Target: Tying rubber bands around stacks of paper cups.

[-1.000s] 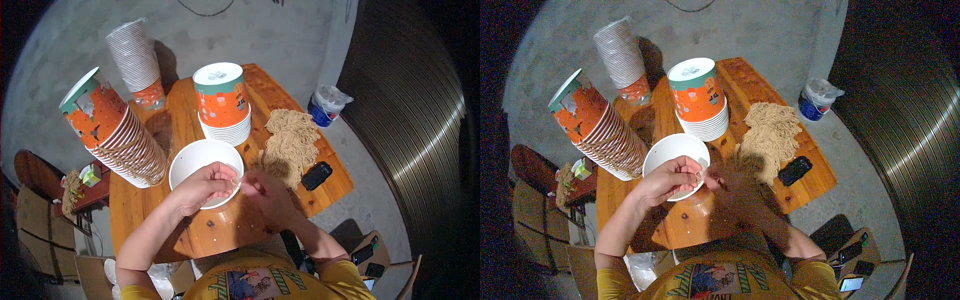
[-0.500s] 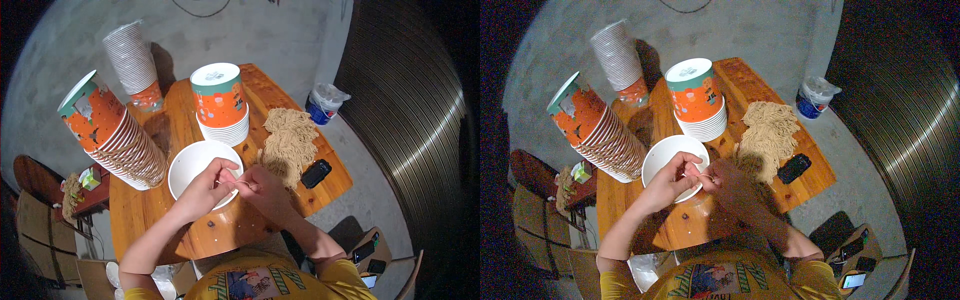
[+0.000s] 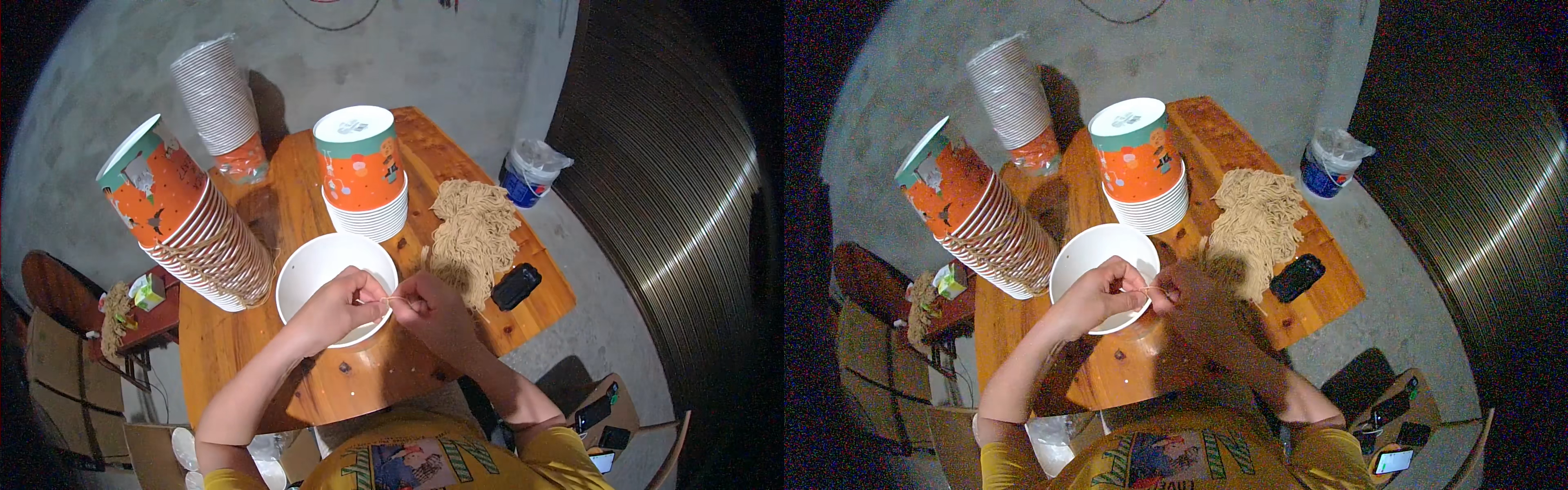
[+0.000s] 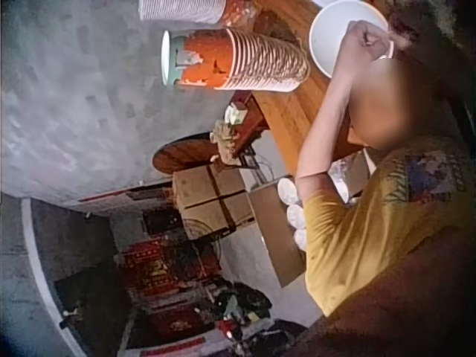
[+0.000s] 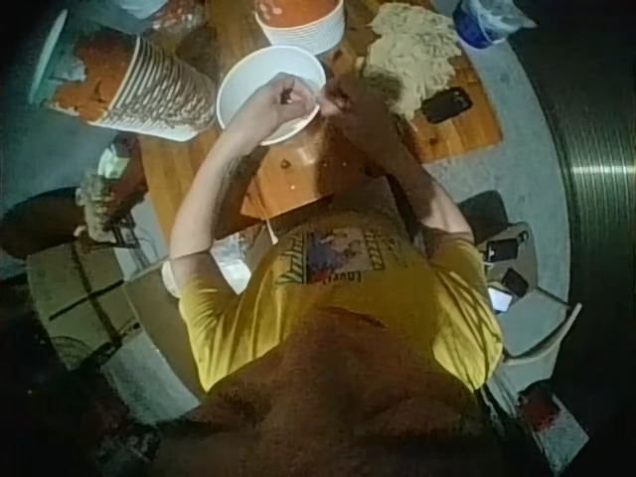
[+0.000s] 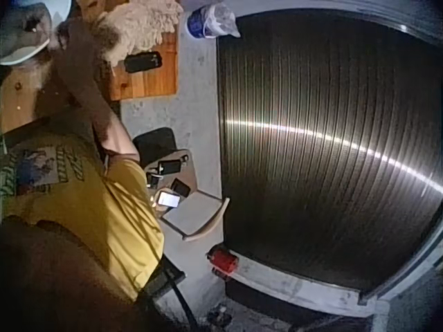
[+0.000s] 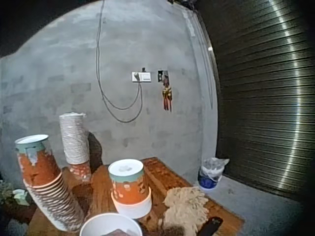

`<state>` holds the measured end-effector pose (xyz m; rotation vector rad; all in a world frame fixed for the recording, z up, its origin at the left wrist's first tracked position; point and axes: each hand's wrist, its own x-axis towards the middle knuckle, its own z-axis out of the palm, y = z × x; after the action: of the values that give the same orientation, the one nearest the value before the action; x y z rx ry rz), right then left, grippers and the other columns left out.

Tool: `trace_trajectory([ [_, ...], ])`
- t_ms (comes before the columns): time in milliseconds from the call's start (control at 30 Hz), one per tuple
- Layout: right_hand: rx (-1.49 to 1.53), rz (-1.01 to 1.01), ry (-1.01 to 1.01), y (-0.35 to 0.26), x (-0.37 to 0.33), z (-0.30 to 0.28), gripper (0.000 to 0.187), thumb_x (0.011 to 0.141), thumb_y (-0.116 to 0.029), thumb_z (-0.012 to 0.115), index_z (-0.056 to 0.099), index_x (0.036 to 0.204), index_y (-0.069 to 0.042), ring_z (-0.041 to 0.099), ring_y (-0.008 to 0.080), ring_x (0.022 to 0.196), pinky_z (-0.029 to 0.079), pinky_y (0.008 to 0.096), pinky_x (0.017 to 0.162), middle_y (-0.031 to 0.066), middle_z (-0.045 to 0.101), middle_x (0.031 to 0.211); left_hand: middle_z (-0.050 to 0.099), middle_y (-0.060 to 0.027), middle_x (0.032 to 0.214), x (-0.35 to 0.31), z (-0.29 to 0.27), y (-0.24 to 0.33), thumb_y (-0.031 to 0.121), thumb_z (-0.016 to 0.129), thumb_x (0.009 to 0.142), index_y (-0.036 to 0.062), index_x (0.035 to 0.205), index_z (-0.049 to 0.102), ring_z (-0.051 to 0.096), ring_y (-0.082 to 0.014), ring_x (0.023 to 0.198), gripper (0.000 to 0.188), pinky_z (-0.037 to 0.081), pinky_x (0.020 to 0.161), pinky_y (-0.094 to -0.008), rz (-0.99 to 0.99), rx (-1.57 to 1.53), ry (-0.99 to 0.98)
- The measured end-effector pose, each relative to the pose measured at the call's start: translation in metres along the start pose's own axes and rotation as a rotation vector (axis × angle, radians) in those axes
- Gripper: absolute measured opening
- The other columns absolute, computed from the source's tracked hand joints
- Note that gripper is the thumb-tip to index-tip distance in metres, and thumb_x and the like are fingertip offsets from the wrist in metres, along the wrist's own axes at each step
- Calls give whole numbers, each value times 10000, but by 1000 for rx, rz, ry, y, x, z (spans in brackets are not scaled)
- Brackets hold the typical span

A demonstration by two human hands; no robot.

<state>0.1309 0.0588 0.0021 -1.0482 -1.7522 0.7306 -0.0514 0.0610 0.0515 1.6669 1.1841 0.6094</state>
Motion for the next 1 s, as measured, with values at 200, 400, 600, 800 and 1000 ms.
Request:
trace_trajectory([
  [200, 13, 7, -6, -1, -1, -4, 135, 782, -110, 670, 564, 817, -34, 440, 50, 586, 378, 221, 522, 2, 495, 678, 472, -99, 903, -5, 10, 10, 91, 627, 842, -3, 865, 534, 549, -221, 811, 134, 450, 744, -304, 252, 329, 159],
  [400, -62, 19, -80, -3, 1, -4, 117, 766, -97, 665, 562, 772, -42, 543, 144, 614, 438, 284, 563, 60, 542, 706, 446, -155, 926, -6, 18, 5, 38, 572, 836, 6, 863, 480, 543, -351, 824, 102, 464, 698, -409, 495, 541, 260],
  [600, -158, -166, -21, -4, -1, -4, 92, 766, -96, 648, 568, 750, -53, 580, 256, 653, 460, 339, 584, 91, 538, 706, 506, -141, 826, -8, 22, 2, 45, 578, 832, 16, 860, 488, 557, -349, 773, 98, 457, 650, -415, 487, 622, 343],
  [800, -134, -360, 103, 8, -4, 4, 88, 753, -82, 652, 571, 766, -50, 577, 275, 647, 466, 359, 587, 89, 534, 716, 564, -155, 781, -12, 24, 7, 45, 592, 833, 11, 862, 498, 574, -330, 716, 104, 467, 644, -364, 309, 355, 341],
  [1000, 29, -134, 93, 2, -9, 7, 62, 776, -71, 625, 567, 785, -52, 550, 209, 597, 447, 324, 553, 73, 518, 698, 562, -84, 758, -10, 23, 3, 12, 567, 848, 19, 901, 503, 562, -174, 701, 83, 458, 655, -296, 254, 212, 304],
])
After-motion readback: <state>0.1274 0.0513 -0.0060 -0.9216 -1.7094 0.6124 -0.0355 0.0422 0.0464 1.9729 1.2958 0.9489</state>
